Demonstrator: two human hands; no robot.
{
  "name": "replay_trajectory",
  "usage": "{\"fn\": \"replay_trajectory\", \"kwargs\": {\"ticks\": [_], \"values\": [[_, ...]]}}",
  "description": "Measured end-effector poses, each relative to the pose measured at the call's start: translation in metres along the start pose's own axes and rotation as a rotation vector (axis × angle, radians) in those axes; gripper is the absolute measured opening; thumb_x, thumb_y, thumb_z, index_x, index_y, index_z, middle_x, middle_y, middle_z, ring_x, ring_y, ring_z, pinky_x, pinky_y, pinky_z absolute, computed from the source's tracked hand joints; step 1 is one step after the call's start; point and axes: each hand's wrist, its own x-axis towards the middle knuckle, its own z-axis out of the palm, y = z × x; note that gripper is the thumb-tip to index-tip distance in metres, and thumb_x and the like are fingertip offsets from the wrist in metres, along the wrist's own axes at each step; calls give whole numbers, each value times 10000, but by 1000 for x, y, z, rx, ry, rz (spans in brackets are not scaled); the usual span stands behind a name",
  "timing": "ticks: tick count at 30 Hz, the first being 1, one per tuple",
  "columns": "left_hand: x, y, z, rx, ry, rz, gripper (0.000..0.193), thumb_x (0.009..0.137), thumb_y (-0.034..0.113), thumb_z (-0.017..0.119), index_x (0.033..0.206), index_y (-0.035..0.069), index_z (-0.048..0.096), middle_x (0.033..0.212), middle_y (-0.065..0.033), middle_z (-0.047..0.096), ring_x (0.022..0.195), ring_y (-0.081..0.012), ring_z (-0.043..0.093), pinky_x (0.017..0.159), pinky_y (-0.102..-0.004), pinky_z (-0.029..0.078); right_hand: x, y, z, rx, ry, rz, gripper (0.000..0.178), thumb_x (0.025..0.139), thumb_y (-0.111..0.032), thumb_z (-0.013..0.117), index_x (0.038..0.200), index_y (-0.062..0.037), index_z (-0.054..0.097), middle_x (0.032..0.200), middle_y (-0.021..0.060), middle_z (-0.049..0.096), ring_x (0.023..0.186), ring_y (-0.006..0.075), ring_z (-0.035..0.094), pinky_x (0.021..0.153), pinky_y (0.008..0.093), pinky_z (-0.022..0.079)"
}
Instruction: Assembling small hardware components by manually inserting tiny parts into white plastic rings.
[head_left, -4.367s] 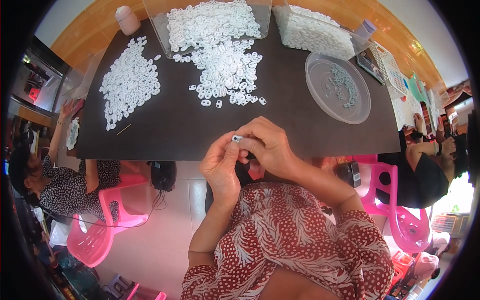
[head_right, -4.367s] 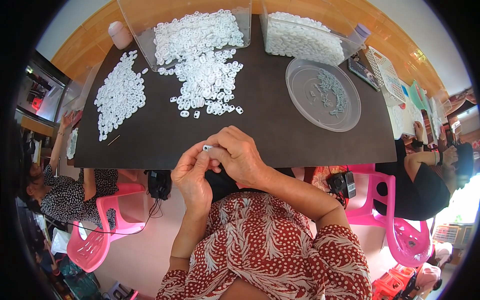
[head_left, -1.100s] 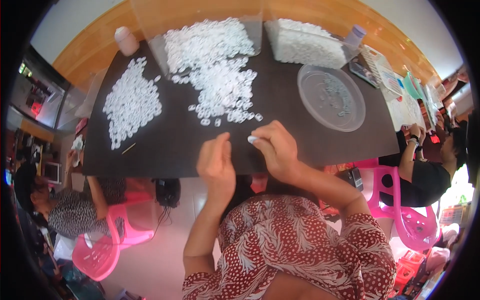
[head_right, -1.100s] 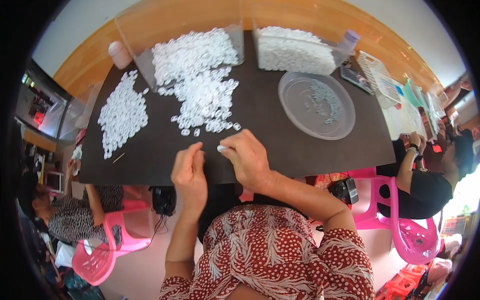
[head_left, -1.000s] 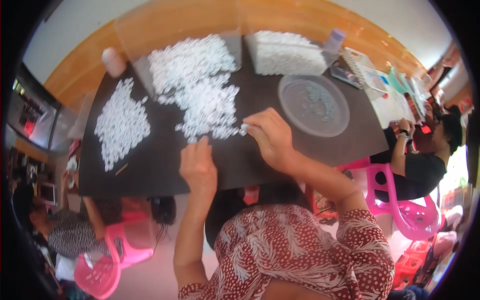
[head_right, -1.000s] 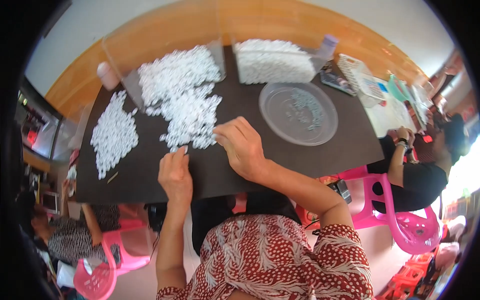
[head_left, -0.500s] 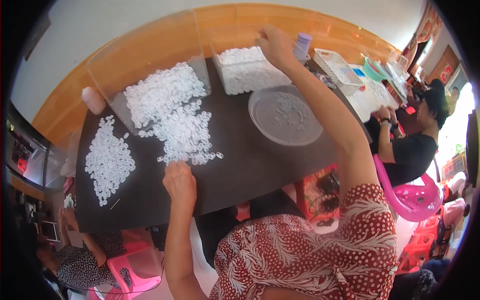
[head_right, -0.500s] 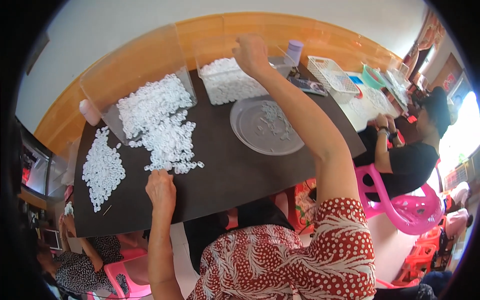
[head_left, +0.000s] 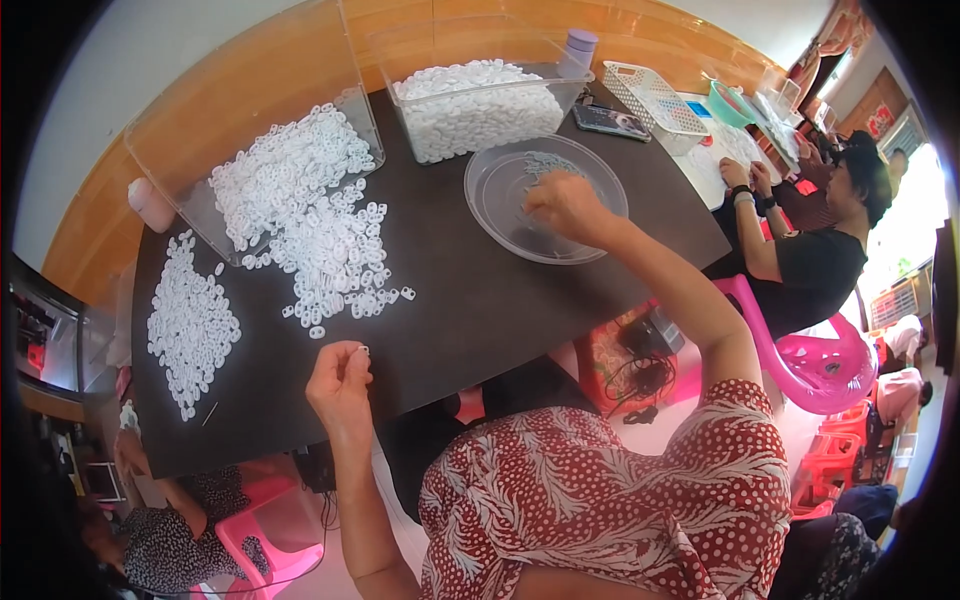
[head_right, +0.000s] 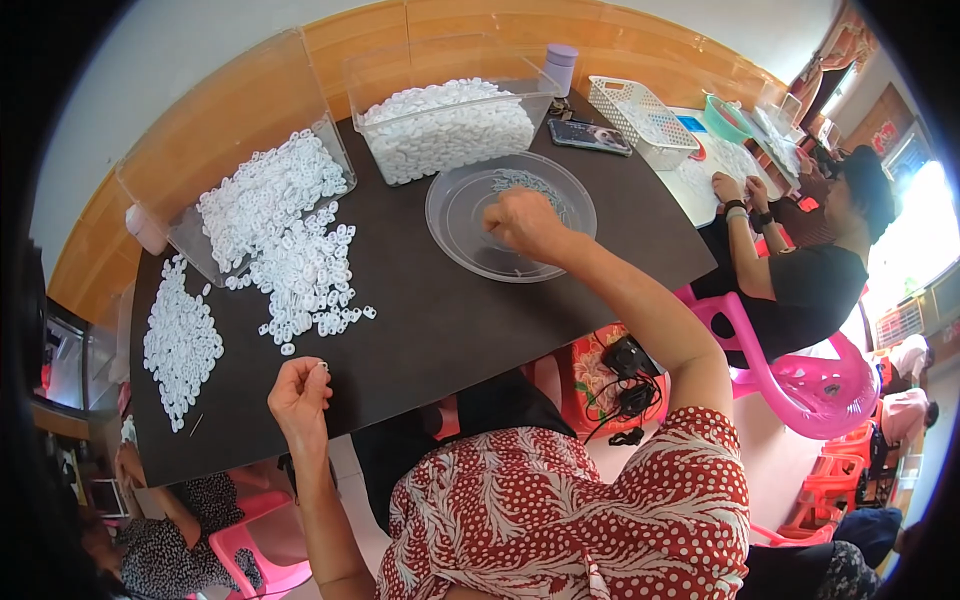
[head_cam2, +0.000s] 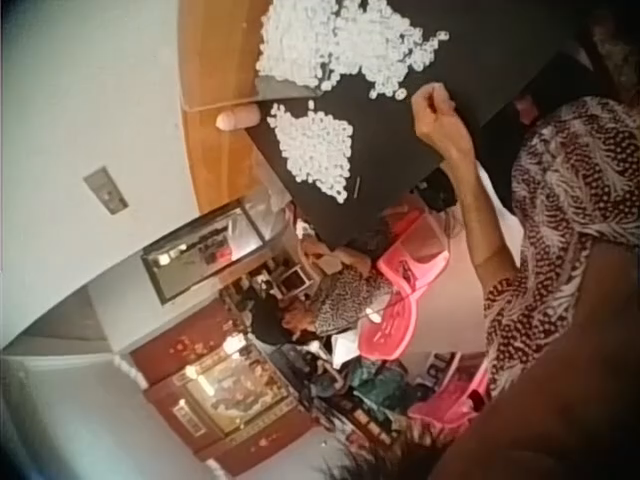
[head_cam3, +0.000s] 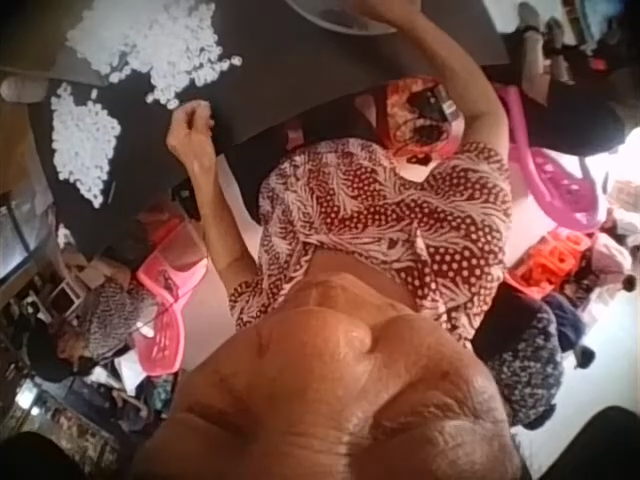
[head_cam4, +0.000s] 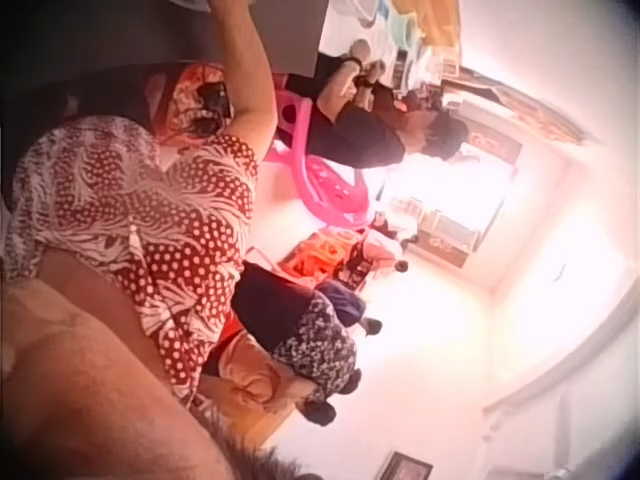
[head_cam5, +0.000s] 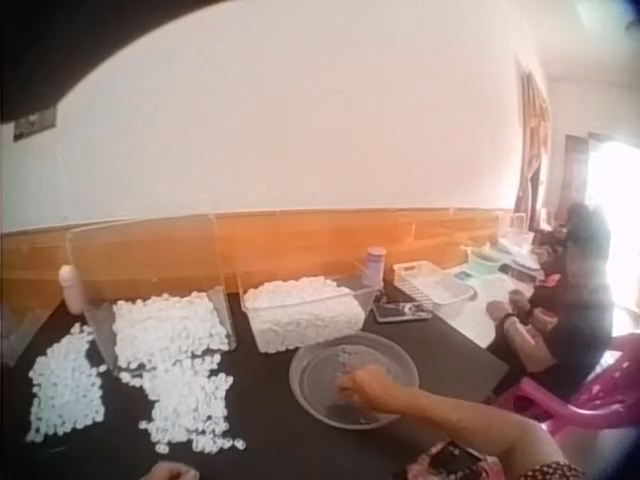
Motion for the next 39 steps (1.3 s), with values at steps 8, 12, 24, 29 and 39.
{"fn": "replay_trajectory", "kwargs": {"ticks": [8,12,24,29,39], "values": [[-21,9,11,-284,-49,-112,116,836,92,652,891,-6,625,744,-35,608,586,-72,526,511,-184,412,-9,7,10,-107,-38,-68,38,668,-40,610,674,-60,578,729,109,546,786,310,555,635,426,461],[-26,11,19,-376,-31,-130,101,836,57,642,891,-25,622,713,-52,602,536,-85,520,478,-194,410,-11,7,11,-154,-49,-86,81,640,-9,596,696,-40,546,767,119,549,799,310,541,671,421,461],[-33,17,33,-646,-50,-249,136,867,29,595,979,-47,584,760,-89,599,577,-118,544,508,-232,438,0,-73,-16,198,41,-23,101,732,-8,611,805,-31,546,807,140,570,763,334,560,670,397,456],[-38,15,32,-678,-32,-261,200,860,21,604,1049,-44,595,801,-92,619,615,-117,563,530,-228,458,-5,-147,-5,749,-81,152,118,786,-26,651,896,-23,607,836,68,573,727,142,570,641,263,463],[-51,23,25,-670,-7,-185,103,889,63,588,931,-30,596,800,-77,613,631,-117,565,545,-235,454,-4,-205,14,1010,-284,121,139,794,-23,652,913,1,585,805,39,540,674,78,532,591,238,450]]}}
